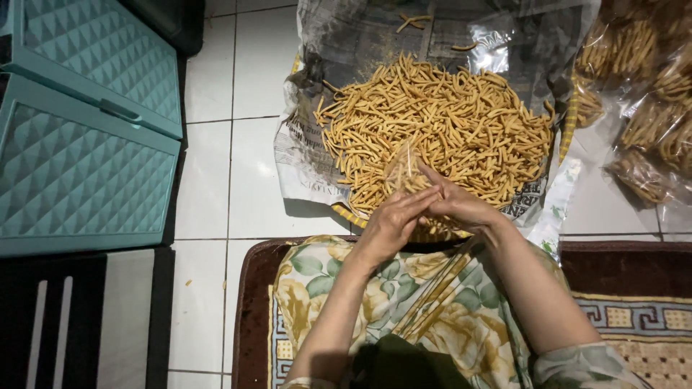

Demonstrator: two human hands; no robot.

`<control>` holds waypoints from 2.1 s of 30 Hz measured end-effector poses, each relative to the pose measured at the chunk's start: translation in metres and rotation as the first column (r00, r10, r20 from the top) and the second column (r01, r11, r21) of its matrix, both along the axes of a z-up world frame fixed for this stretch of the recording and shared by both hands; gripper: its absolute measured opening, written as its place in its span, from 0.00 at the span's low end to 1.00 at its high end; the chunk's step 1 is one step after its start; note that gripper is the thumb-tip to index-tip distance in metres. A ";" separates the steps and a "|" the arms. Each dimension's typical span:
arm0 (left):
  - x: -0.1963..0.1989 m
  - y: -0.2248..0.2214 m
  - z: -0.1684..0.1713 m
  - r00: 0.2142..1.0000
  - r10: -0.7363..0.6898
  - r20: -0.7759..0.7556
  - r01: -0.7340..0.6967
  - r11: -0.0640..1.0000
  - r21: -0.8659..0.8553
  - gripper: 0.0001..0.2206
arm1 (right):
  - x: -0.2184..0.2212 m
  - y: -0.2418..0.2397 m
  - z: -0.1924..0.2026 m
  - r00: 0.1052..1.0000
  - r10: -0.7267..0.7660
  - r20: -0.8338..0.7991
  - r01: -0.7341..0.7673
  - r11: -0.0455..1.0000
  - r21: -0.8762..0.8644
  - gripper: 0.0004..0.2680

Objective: Packaging thin fried snacks into plastic bags from a large pile on a tray

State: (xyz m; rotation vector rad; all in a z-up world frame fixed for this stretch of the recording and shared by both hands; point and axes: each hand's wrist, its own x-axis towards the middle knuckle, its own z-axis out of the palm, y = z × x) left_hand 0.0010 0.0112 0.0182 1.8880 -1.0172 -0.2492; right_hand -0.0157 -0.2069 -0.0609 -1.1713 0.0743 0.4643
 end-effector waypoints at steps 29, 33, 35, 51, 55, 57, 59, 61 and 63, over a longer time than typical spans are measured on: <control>0.061 0.007 0.066 0.898 0.218 -0.382 -0.241 0.971 -0.010 0.22 | 0.006 0.007 0.112 0.573 0.240 0.783 0.658 0.435 -0.615 0.09; 0.059 -0.001 0.103 0.810 0.176 -0.560 -0.165 0.984 0.070 0.17 | 0.009 0.030 0.178 0.670 0.578 0.466 0.403 0.243 -0.882 0.10; 0.058 0.001 0.097 0.853 0.177 -0.491 -0.158 0.984 0.081 0.16 | 0.023 0.023 0.141 0.612 0.638 0.467 0.466 0.186 -0.865 0.06; 0.021 0.026 -0.014 0.634 -0.190 -0.749 -0.015 0.966 -0.258 0.28 | 0.023 0.041 0.241 0.911 0.271 0.311 -0.007 0.763 -0.646 0.10; 0.009 0.028 -0.018 0.632 -0.151 -0.760 -0.013 0.979 -0.205 0.29 | 0.020 0.032 0.250 0.970 0.185 0.160 -0.045 0.776 -0.629 0.18; 0.013 0.031 -0.007 0.757 -0.090 -0.647 0.006 0.991 -0.131 0.32 | 0.021 0.026 0.251 0.992 0.120 0.032 -0.058 0.675 -0.736 0.20; 0.013 0.029 0.001 0.788 -0.041 -0.614 -0.005 0.997 -0.072 0.36 | 0.020 0.020 0.247 0.983 0.181 -0.034 -0.136 0.585 -0.799 0.14; 0.011 0.027 0.008 0.816 0.006 -0.578 -0.017 1.000 -0.013 0.40 | 0.018 0.019 0.246 0.967 0.233 -0.107 -0.211 0.485 -0.849 0.10; 0.009 0.026 0.013 0.919 0.117 -0.377 -0.034 0.975 0.218 0.30 | 0.016 0.024 0.247 0.946 0.270 -0.180 -0.276 0.376 -0.885 0.11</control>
